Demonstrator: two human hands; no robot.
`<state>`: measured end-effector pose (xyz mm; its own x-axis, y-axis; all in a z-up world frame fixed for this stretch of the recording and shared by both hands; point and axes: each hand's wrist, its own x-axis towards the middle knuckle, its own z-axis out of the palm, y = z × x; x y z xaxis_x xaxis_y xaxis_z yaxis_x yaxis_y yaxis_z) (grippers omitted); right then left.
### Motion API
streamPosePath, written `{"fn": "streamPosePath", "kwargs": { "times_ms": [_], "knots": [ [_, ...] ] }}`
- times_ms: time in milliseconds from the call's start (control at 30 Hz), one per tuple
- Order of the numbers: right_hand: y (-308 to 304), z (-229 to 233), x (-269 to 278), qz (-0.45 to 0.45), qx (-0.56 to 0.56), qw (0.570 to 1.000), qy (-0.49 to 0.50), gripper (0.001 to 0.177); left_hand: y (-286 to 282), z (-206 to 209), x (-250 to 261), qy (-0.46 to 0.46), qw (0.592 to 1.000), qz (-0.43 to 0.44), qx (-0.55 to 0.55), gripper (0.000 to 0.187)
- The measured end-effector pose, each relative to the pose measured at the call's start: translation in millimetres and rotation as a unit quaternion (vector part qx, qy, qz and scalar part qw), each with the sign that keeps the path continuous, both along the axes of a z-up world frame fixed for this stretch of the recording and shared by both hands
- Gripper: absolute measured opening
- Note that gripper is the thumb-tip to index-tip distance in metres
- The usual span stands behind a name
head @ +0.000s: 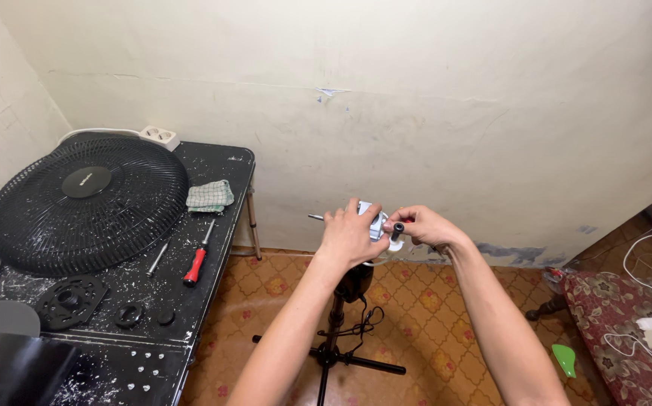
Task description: The person disassembles a standing fan motor mounted on a tripod, using a screwdriver to remove screws and a white plastic component. They place removed parts on a nearby table and continue adjusting the motor assembly.
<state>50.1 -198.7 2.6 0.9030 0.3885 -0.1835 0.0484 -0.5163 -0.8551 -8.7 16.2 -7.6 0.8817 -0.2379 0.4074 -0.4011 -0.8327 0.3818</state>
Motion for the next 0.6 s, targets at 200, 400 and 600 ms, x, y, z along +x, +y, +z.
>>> {"fn": "streamPosePath", "kwargs": {
  "times_ms": [200,400,600],
  "knots": [
    [5.0,16.8,-4.2,0.019,0.008,0.999,0.041,0.029,-2.3,6.9,-5.7,-0.013,1.000,0.001,0.007,0.059],
    [-4.4,8.5,1.8,0.061,0.009,0.998,-0.008,0.023,-2.0,5.8,0.2,0.022,0.999,-0.022,-0.019,0.057],
    [-8.0,-14.8,-5.1,0.066,0.133,0.989,-0.029,0.017,-3.3,0.8,3.6,0.014,0.999,-0.031,-0.011,0.057]
  ]
}}
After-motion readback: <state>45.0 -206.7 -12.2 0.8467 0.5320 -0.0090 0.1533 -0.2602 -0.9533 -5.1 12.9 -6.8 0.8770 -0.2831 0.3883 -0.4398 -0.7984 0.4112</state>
